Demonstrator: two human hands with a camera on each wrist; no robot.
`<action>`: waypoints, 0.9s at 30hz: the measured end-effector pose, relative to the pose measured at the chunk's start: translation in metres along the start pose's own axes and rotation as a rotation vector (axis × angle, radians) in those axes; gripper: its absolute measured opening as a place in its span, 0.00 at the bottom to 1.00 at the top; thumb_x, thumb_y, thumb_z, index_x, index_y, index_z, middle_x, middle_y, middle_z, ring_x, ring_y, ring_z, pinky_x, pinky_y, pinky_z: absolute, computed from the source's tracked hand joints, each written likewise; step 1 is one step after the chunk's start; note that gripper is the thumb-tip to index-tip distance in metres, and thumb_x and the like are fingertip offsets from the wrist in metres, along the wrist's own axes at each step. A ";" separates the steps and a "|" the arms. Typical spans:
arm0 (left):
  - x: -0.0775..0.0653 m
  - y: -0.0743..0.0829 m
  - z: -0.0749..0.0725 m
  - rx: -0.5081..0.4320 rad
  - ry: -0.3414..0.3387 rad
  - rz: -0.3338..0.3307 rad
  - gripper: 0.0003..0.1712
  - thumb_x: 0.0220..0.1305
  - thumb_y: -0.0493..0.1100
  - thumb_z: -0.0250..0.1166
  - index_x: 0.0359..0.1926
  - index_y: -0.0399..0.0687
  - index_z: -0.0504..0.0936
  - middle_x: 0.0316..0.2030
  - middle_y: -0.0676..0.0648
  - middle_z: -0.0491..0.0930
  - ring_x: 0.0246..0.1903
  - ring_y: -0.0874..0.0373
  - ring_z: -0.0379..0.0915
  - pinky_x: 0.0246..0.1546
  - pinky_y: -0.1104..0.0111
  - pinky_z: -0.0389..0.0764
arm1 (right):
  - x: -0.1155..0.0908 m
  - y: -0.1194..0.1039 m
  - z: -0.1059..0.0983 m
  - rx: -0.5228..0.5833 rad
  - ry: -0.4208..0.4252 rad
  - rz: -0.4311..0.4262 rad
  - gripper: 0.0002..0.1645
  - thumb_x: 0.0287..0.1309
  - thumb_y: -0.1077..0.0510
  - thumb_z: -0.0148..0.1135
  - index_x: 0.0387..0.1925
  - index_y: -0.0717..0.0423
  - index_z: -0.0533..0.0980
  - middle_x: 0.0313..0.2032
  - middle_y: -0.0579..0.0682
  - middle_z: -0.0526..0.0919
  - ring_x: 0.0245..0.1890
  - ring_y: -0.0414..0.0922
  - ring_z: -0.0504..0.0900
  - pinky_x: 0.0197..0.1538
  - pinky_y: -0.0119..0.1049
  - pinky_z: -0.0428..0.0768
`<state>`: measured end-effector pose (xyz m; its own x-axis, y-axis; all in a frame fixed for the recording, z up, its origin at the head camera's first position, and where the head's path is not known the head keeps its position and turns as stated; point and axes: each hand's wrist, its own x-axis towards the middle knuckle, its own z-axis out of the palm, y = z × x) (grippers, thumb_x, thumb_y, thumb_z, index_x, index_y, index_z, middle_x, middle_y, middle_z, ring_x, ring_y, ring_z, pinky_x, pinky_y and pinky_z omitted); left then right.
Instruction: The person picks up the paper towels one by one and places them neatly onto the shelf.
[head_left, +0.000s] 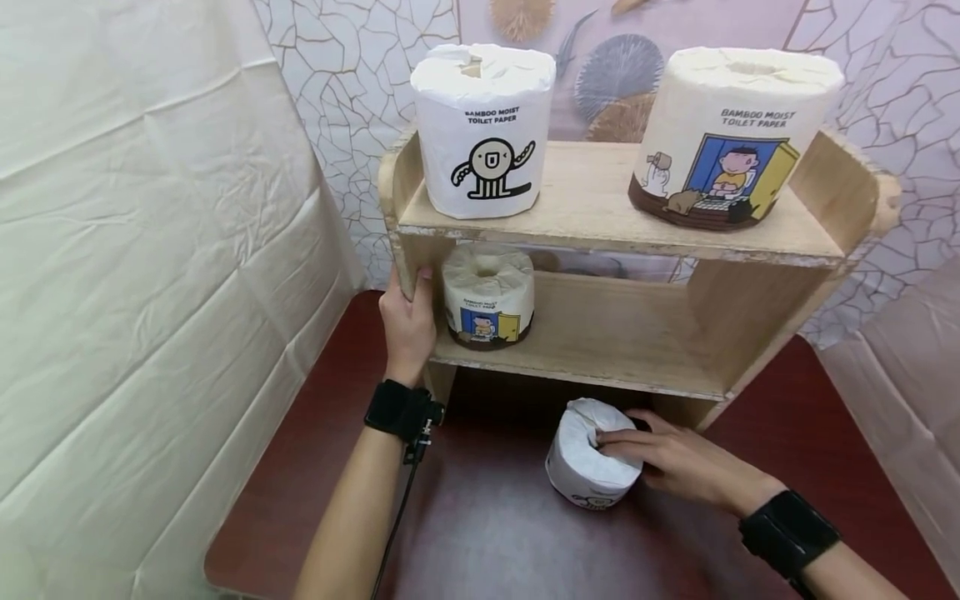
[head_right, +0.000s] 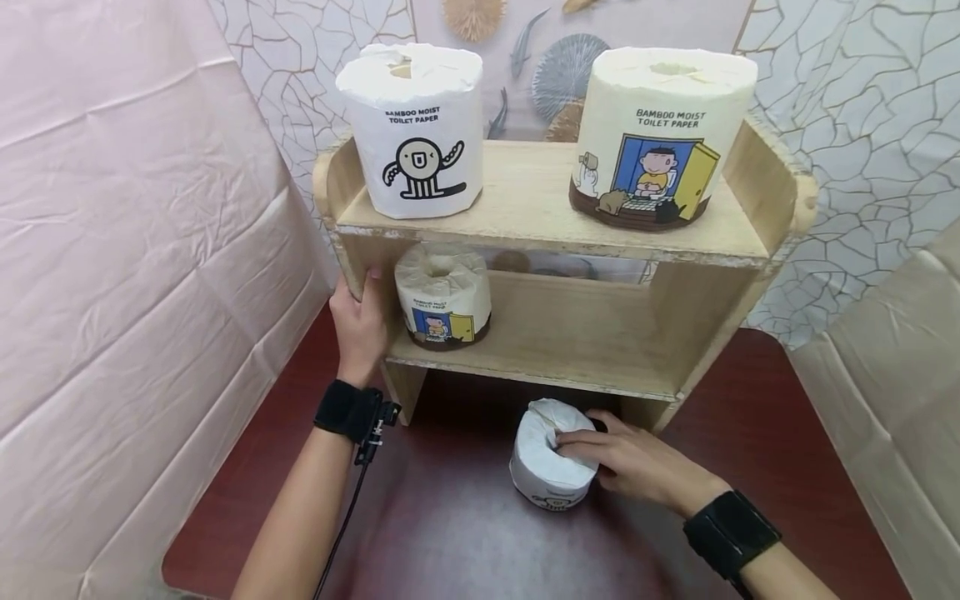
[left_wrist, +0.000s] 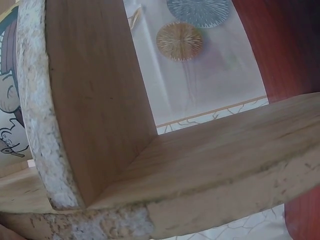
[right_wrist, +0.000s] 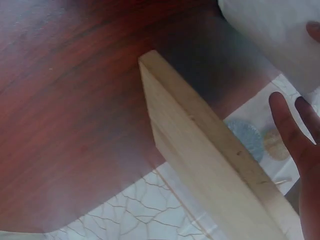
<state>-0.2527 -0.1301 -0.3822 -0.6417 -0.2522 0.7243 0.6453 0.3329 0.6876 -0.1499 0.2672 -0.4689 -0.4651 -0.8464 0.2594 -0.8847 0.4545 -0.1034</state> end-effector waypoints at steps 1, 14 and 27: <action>0.000 0.001 0.000 -0.005 -0.003 -0.002 0.21 0.82 0.44 0.58 0.67 0.38 0.76 0.21 0.42 0.69 0.18 0.55 0.56 0.29 0.66 0.65 | 0.001 0.000 -0.001 0.005 -0.021 0.013 0.45 0.38 0.70 0.83 0.63 0.46 0.82 0.65 0.42 0.82 0.63 0.66 0.76 0.52 0.61 0.83; -0.002 0.001 0.000 -0.010 0.009 -0.013 0.19 0.81 0.42 0.59 0.65 0.37 0.78 0.19 0.51 0.58 0.18 0.57 0.49 0.27 0.64 0.59 | 0.011 -0.002 -0.004 0.063 -0.106 0.066 0.42 0.39 0.68 0.81 0.58 0.39 0.82 0.57 0.38 0.85 0.64 0.66 0.77 0.55 0.63 0.81; -0.001 0.002 0.000 -0.012 0.007 -0.003 0.19 0.81 0.42 0.59 0.66 0.38 0.77 0.18 0.49 0.61 0.16 0.57 0.50 0.25 0.65 0.60 | 0.008 -0.015 -0.017 0.015 -0.056 0.075 0.41 0.38 0.67 0.84 0.58 0.43 0.83 0.57 0.39 0.84 0.62 0.64 0.74 0.43 0.54 0.85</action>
<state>-0.2511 -0.1291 -0.3814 -0.6409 -0.2595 0.7225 0.6483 0.3209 0.6904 -0.1395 0.2582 -0.4485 -0.5306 -0.8246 0.1964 -0.8476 0.5133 -0.1348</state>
